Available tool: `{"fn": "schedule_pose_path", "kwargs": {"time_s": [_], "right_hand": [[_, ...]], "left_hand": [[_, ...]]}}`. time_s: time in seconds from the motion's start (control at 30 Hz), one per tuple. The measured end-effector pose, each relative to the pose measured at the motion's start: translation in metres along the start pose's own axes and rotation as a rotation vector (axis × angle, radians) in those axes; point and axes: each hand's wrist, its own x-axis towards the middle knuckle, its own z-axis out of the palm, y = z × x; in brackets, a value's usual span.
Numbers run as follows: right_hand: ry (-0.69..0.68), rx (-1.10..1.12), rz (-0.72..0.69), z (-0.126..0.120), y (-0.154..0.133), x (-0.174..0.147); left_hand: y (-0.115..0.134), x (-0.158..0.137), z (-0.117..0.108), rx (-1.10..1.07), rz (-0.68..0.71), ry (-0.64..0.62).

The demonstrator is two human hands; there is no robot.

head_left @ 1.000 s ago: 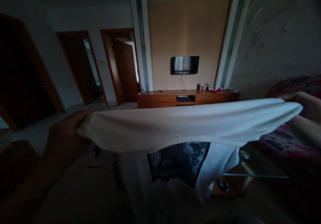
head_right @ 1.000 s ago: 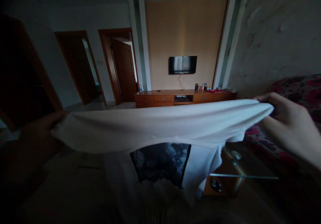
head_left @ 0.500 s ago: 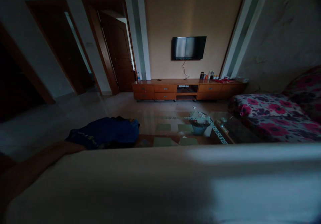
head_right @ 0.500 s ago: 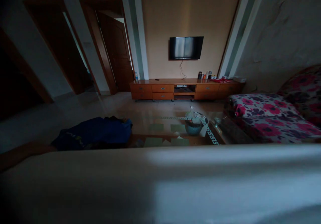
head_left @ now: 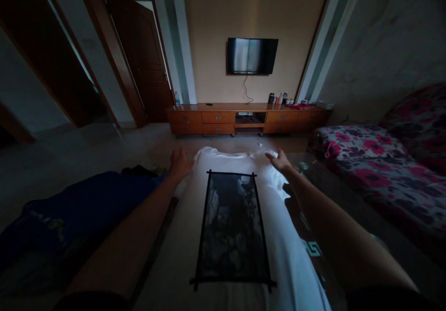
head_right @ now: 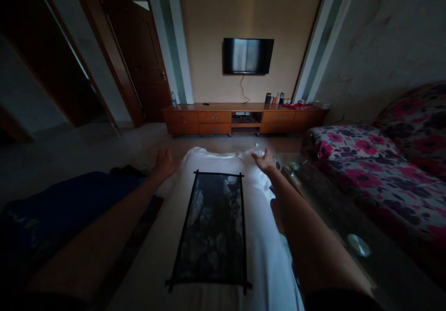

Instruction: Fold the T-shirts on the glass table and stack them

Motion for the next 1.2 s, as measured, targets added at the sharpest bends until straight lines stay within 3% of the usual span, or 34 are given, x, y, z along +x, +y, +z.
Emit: {"fn": "schedule_pose_path", "kwargs": {"time_s": [0.07,0.17,0.3,0.43,0.63,0.93,1.07,1.2], "right_hand": [[-0.089,-0.069,-0.052,0.026,0.003,-0.025],[-0.185,-0.225,-0.157,0.04,0.01,-0.076],[-0.23,-0.415,-0.068,0.036,0.02,-0.137],[-0.356,-0.512,-0.041,0.043,0.034,-0.173],[-0.383,-0.575,-0.052,0.051,0.05,-0.19],[-0.298,-0.622,0.01,0.019,0.062,-0.216],[-0.283,-0.569,0.046,0.001,0.068,-0.209],[-0.225,-0.475,0.203,-0.014,0.082,-0.19]], "left_hand": [[-0.006,-0.031,0.032,0.022,0.082,-0.096],[-0.011,-0.083,0.059,0.039,0.31,-0.19],[-0.007,-0.133,0.067,0.027,0.359,-0.259],[-0.007,-0.157,0.071,0.056,0.321,-0.365],[-0.008,-0.179,0.07,0.099,0.287,-0.353],[0.001,-0.211,0.05,0.064,0.218,-0.369],[0.006,-0.214,0.044,0.058,0.123,-0.344],[0.007,-0.214,0.045,0.055,0.122,-0.328]]}}
